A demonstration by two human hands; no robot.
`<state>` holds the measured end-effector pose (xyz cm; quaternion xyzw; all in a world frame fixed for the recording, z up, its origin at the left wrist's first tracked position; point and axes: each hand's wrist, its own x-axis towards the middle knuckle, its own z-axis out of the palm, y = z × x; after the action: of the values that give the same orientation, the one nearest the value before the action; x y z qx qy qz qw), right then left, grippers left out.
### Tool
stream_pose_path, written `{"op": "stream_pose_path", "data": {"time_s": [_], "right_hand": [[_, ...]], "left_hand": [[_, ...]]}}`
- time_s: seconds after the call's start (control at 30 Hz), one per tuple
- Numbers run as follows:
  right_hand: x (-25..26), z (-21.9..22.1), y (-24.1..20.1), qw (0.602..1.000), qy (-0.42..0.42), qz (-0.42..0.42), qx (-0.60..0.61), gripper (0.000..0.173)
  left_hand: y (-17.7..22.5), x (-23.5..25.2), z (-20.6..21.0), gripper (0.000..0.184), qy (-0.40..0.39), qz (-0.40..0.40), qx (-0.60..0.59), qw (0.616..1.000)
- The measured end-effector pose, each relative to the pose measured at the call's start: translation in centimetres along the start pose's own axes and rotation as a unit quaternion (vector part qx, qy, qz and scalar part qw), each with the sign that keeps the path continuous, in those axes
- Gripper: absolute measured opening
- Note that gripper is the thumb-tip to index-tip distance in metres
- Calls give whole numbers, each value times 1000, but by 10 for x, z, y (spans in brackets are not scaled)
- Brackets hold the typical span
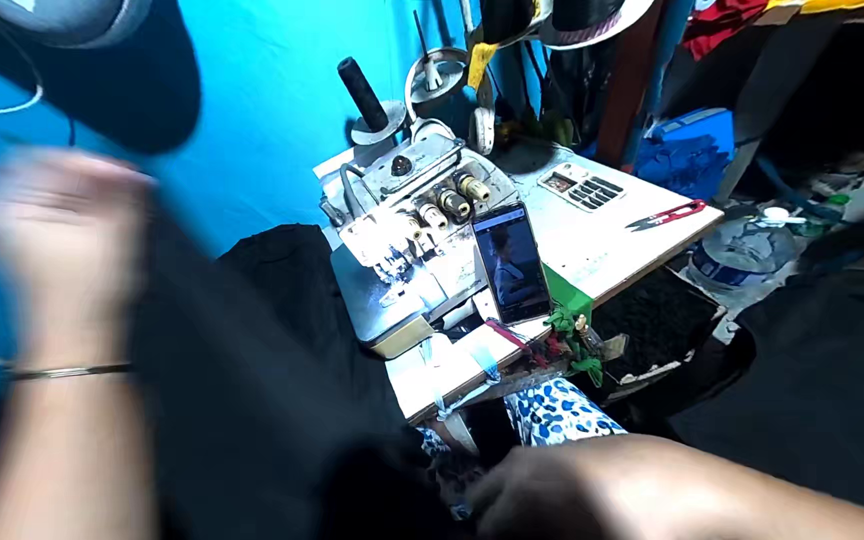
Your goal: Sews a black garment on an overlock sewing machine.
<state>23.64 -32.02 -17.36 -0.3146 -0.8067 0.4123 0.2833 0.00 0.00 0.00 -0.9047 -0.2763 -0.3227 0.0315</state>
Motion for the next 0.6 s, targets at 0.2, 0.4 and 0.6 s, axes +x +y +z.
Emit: {"op": "stream_pose_path", "data": {"time_s": [0.2, 0.4, 0.6], "right_hand": [[-5, -11, 64, 982, 2, 176, -69, 17], [71, -35, 81, 868, 455, 118, -157, 17], [96, -34, 88, 860, 472, 138, -134, 21]], "left_hand": [[71, -68, 124, 16, -343, -64, -152, 925], [77, -81, 119, 11, -258, -76, -155, 951], [70, -88, 121, 15, -233, -21, -143, 962]]}}
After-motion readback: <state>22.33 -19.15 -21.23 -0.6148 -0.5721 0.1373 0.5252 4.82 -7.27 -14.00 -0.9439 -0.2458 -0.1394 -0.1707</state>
